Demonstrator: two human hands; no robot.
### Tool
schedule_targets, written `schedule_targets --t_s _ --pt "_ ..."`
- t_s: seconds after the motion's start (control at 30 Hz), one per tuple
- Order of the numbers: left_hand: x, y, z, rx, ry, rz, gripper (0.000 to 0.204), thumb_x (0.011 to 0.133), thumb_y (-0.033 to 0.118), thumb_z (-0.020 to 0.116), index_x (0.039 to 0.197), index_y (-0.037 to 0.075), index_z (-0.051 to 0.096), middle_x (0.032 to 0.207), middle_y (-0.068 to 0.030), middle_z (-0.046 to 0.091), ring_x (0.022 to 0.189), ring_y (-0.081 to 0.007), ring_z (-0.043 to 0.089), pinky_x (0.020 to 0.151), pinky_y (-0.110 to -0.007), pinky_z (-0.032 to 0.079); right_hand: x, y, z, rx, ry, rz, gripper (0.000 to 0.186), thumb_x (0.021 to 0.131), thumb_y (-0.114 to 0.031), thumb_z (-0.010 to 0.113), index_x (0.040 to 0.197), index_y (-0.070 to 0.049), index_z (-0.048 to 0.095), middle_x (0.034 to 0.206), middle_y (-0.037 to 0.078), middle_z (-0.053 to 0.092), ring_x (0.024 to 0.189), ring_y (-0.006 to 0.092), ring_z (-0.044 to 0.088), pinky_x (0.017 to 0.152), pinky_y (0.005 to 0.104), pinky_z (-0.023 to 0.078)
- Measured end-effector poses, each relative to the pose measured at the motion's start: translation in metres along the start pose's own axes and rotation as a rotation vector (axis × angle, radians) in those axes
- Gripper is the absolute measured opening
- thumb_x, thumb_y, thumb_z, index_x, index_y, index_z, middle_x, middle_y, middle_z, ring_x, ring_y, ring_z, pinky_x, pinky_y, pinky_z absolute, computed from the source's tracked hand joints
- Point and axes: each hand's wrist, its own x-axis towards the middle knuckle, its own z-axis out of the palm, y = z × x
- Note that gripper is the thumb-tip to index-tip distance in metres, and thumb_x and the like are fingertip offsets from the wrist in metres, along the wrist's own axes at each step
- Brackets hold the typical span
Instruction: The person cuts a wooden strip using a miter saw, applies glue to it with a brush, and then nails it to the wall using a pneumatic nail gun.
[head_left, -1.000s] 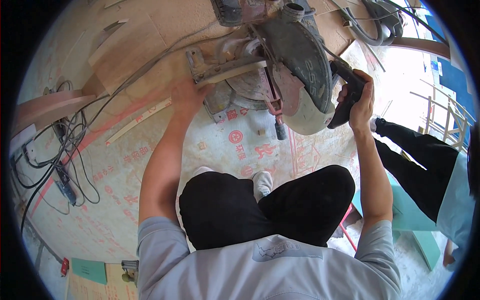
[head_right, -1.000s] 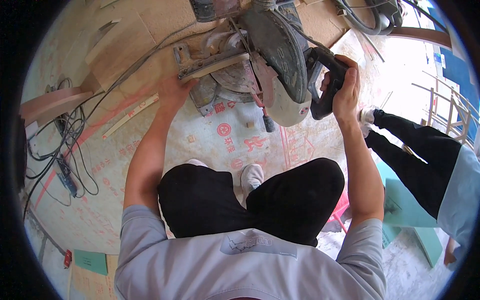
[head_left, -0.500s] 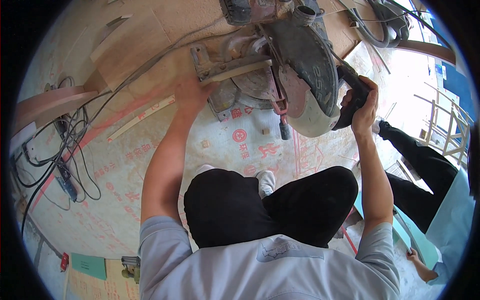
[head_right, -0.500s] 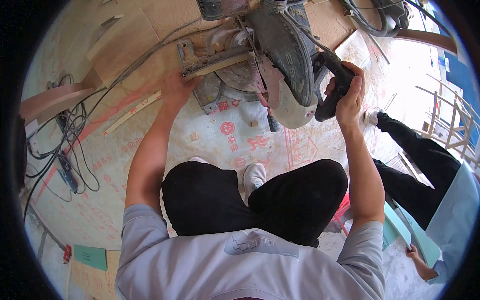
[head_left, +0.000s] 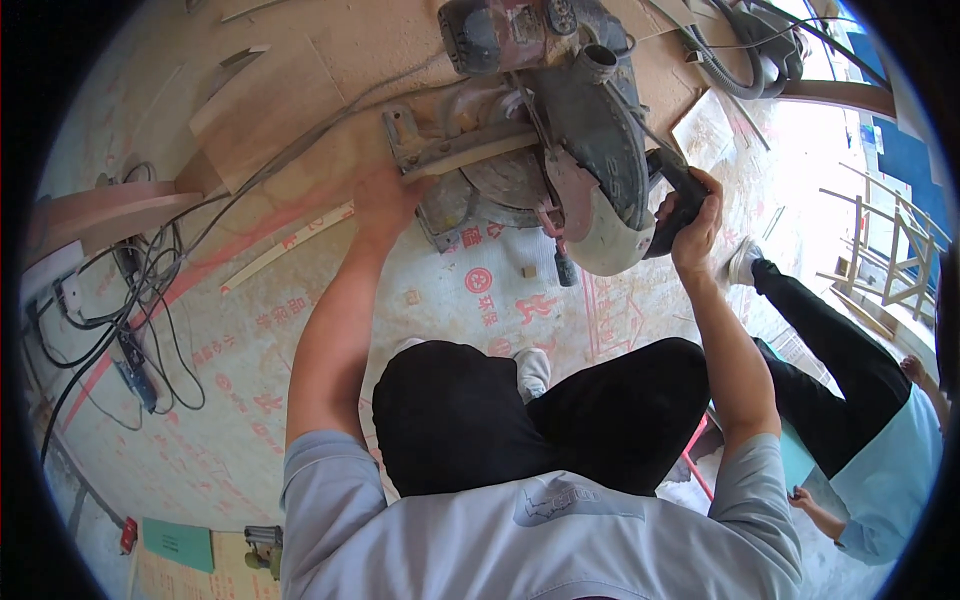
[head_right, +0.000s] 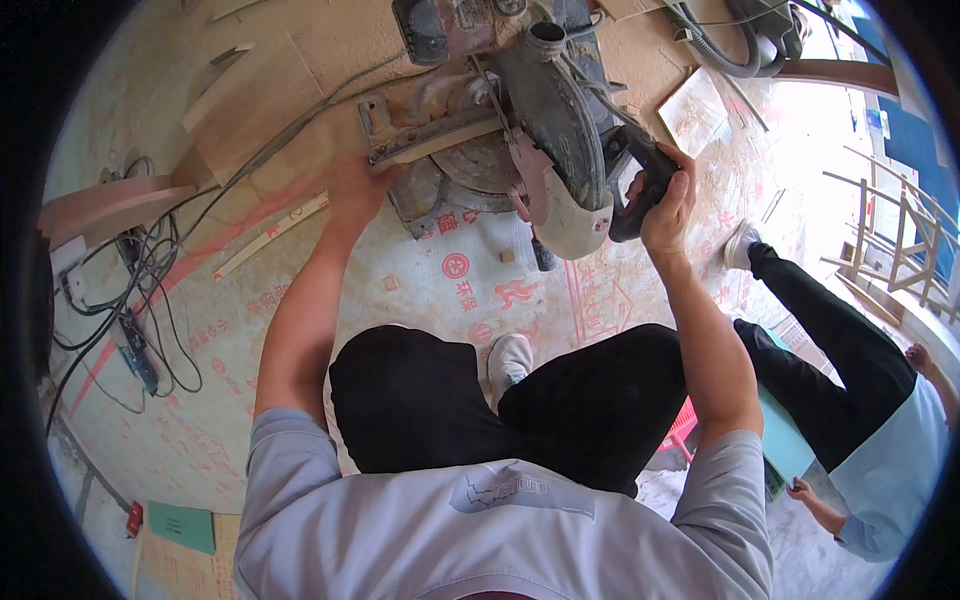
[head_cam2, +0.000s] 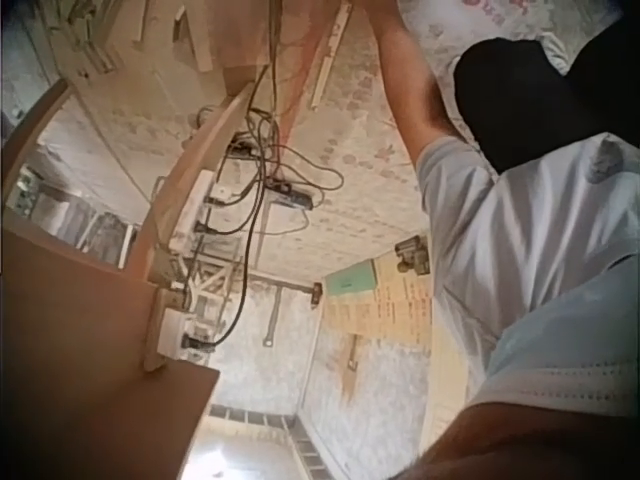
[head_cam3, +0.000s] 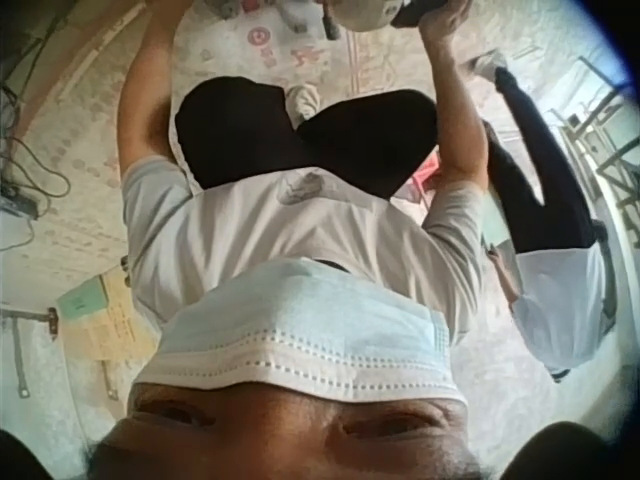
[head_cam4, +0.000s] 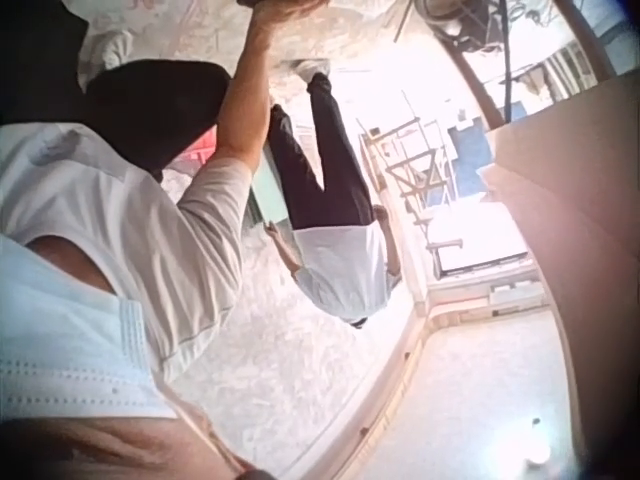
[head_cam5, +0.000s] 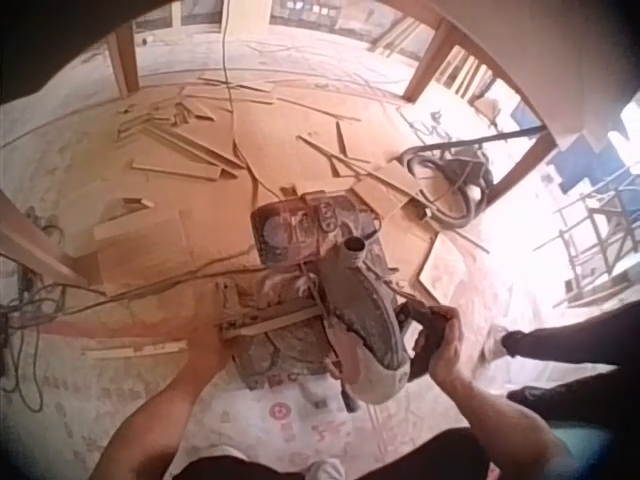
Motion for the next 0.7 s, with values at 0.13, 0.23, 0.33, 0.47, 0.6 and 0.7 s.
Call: schedule_targets --t_s 0.13,0.23,0.33,0.47,0.6,0.7 --pt "-0.003 -0.007 -0.009 0.031 -0.074 0.026 0.054 0.080 0.051 0.074 0.104 0.004 0.073 0.092 -0.0209 0.071 0.090 -0.0367 0.069 0.082 -0.047 0.053 0.009 -0.011 0.003 0.019 -0.004 0.009 0.056 0.107 -0.051 0.026 0.129 -0.005 0.048 0.071 0.007 0.058 0.056 0.0147 0.056 0.052 0.0272 0.048" --pt "-0.017 -0.005 -0.021 0.011 -0.068 0.058 0.050 0.083 0.053 0.071 0.098 0.006 0.073 0.088 -0.0186 0.072 0.088 -0.0347 0.069 0.080 -0.048 0.053 0.044 -0.059 -0.004 -0.145 -0.050 0.153 0.058 0.107 -0.052 0.029 0.127 -0.004 0.056 0.070 0.007 0.059 0.055 0.0138 0.057 0.051 0.0274 0.047" --pt "-0.033 0.000 -0.030 0.107 -0.209 0.050 0.048 0.084 0.055 0.069 0.090 0.007 0.070 0.085 -0.0148 0.071 0.085 -0.0333 0.069 0.076 -0.049 0.051 0.111 -0.119 0.001 -0.191 -0.144 0.190 0.042 0.107 -0.043 0.041 0.121 -0.009 0.060 0.071 0.006 0.061 0.054 0.0134 0.058 0.049 0.0284 0.048" --pt "-0.065 -0.001 -0.056 0.131 -0.330 -0.032 0.041 0.087 0.051 0.067 0.087 0.010 0.068 0.082 -0.0109 0.071 0.085 -0.0320 0.069 0.076 -0.048 0.049 0.153 -0.208 0.056 -0.644 -0.189 0.124 0.034 0.103 -0.034 0.051 0.111 -0.002 0.057 0.080 0.012 0.065 0.058 0.0198 0.063 0.054 0.0366 0.052" --pt "-0.072 0.029 -0.022 0.143 -0.301 0.113 0.026 0.093 0.038 0.063 0.103 0.013 0.065 0.093 -0.0111 0.070 0.093 -0.0309 0.068 0.080 -0.048 0.047 0.235 -0.127 -0.021 -1.182 0.095 -0.845 0.038 0.104 -0.029 0.048 0.134 -0.008 0.055 0.094 0.013 0.067 0.086 0.0174 0.068 0.077 0.0347 0.054" --pt "-0.088 0.006 -0.028 0.275 -0.252 0.145 0.021 0.096 0.029 0.061 0.110 0.014 0.062 0.099 -0.0114 0.069 0.096 -0.0308 0.067 0.081 -0.049 0.047 0.152 -0.141 -0.002 -0.831 0.104 -0.622 0.032 0.103 -0.024 0.052 0.130 -0.005 0.055 0.095 0.010 0.066 0.085 0.0123 0.065 0.078 0.0277 0.050"
